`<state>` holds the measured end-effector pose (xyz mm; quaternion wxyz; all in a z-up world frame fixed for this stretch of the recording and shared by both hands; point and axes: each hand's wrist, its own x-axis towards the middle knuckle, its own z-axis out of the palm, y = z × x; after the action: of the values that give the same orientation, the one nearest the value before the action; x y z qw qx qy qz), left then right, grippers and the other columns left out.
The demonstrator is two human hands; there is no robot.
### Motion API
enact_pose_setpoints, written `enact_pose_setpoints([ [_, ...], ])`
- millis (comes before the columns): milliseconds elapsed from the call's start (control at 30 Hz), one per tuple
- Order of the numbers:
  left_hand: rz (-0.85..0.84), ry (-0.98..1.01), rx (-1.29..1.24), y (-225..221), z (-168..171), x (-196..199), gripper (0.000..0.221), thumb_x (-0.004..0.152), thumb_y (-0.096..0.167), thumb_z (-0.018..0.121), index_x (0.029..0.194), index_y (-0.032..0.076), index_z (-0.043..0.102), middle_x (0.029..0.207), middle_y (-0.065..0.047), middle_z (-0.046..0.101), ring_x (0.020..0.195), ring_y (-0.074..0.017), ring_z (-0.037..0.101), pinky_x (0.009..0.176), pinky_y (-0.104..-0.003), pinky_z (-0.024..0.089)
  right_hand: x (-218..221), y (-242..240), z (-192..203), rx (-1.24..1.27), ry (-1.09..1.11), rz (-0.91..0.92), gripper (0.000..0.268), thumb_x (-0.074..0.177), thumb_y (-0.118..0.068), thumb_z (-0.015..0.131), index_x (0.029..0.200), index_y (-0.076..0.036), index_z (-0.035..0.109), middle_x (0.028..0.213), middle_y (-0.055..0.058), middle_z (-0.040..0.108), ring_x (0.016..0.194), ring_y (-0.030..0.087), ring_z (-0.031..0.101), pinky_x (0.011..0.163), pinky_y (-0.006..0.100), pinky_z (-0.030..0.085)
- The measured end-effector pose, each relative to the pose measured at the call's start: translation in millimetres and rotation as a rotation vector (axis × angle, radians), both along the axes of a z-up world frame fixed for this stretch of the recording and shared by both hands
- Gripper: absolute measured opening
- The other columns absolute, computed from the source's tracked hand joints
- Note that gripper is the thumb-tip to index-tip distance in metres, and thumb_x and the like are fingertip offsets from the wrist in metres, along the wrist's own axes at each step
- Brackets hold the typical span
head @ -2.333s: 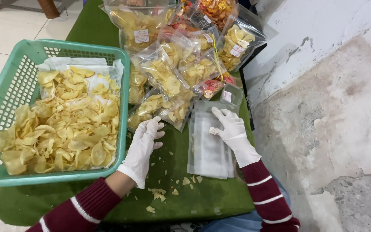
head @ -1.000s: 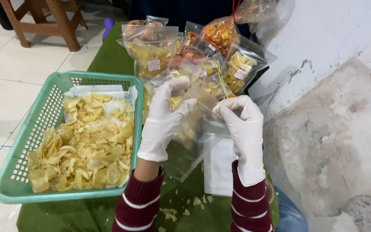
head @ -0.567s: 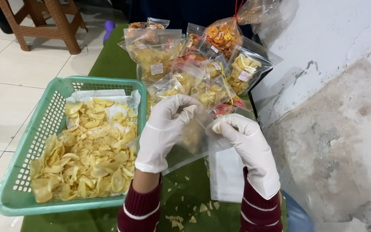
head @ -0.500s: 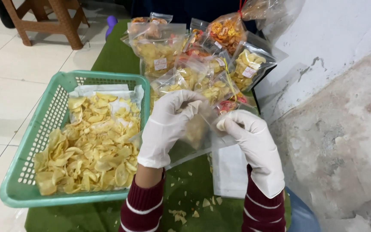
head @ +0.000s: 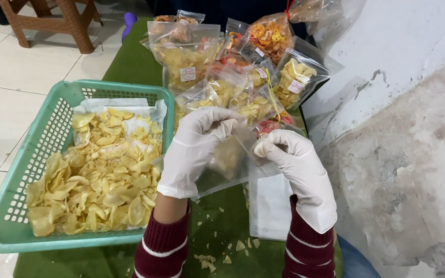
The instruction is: The person scoops potato chips from a green basket and places them into clear plastic bags. The person seals each bag by hand and sets it aside on the table. The process is repeated continuously throughout the clip.
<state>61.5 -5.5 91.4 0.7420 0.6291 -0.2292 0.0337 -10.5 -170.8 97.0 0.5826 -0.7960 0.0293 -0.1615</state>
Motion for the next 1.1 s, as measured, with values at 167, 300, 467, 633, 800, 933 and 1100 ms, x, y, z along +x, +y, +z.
enact_pose_setpoints([
  [167, -0.039, -0.033, -0.002, 1, -5, 0, 0.009, 0.083, 0.01, 0.07, 0.091, 0.01, 0.075, 0.087, -0.008, 0.067, 0.088, -0.0164, 0.063, 0.088, -0.033, 0.051, -7, -1, 0, -0.055, -0.029, 0.014, 0.006, 0.085, -0.007, 0.068, 0.08, -0.003, 0.069, 0.08, 0.006, 0.06, 0.077, 0.011, 0.053, 0.072, 0.028, 0.052],
  [300, -0.057, -0.095, -0.01, 4, -1, -7, 0.009, 0.082, 0.01, 0.07, 0.09, 0.012, 0.074, 0.087, -0.008, 0.067, 0.089, -0.0172, 0.063, 0.089, -0.034, 0.05, -13, -10, -2, -0.162, -0.04, 0.008, 0.007, 0.086, -0.007, 0.067, 0.081, -0.003, 0.069, 0.081, 0.007, 0.058, 0.08, 0.012, 0.054, 0.073, 0.028, 0.051],
  [467, -0.058, -0.129, -0.057, -6, -3, -20, 0.008, 0.083, 0.01, 0.07, 0.089, 0.013, 0.074, 0.085, -0.007, 0.065, 0.089, -0.016, 0.061, 0.088, -0.033, 0.05, -39, -10, 3, -0.179, -0.034, -0.015, 0.005, 0.085, -0.006, 0.069, 0.081, -0.003, 0.068, 0.082, 0.007, 0.055, 0.079, 0.011, 0.053, 0.075, 0.027, 0.049],
  [633, -0.068, -0.14, -0.056, -8, 4, -30, 0.01, 0.082, 0.01, 0.072, 0.09, 0.014, 0.074, 0.084, -0.007, 0.065, 0.088, -0.0153, 0.062, 0.085, -0.032, 0.051, -45, -13, 13, -0.15, -0.044, -0.032, 0.007, 0.085, -0.005, 0.069, 0.078, -0.004, 0.068, 0.08, 0.006, 0.054, 0.077, 0.01, 0.051, 0.075, 0.026, 0.048],
  [800, -0.021, 0.002, -0.007, -10, 1, -25, 0.014, 0.08, 0.008, 0.071, 0.093, 0.013, 0.075, 0.084, -0.005, 0.068, 0.084, -0.0132, 0.062, 0.083, -0.03, 0.052, -28, -16, 9, -0.202, -0.061, 0.066, 0.01, 0.085, -0.006, 0.067, 0.076, -0.003, 0.067, 0.076, 0.007, 0.058, 0.077, 0.013, 0.055, 0.072, 0.03, 0.05],
  [933, 0.002, -0.059, 0.017, -17, -10, -9, 0.013, 0.08, 0.01, 0.072, 0.091, 0.014, 0.076, 0.088, -0.007, 0.069, 0.09, -0.0166, 0.065, 0.089, -0.03, 0.05, -11, -29, -9, -0.18, -0.019, 0.093, 0.007, 0.085, -0.009, 0.069, 0.08, -0.004, 0.069, 0.08, 0.009, 0.061, 0.081, 0.014, 0.055, 0.075, 0.032, 0.05],
  [1100, -0.021, -0.013, 0.006, -17, -24, 0, 0.013, 0.08, 0.01, 0.072, 0.092, 0.012, 0.075, 0.09, -0.008, 0.07, 0.092, -0.0155, 0.063, 0.091, -0.03, 0.049, -5, -22, -8, -0.06, 0.068, 0.201, 0.007, 0.083, -0.004, 0.066, 0.077, -0.005, 0.069, 0.075, -0.001, 0.06, 0.074, 0.008, 0.052, 0.071, 0.025, 0.047],
])
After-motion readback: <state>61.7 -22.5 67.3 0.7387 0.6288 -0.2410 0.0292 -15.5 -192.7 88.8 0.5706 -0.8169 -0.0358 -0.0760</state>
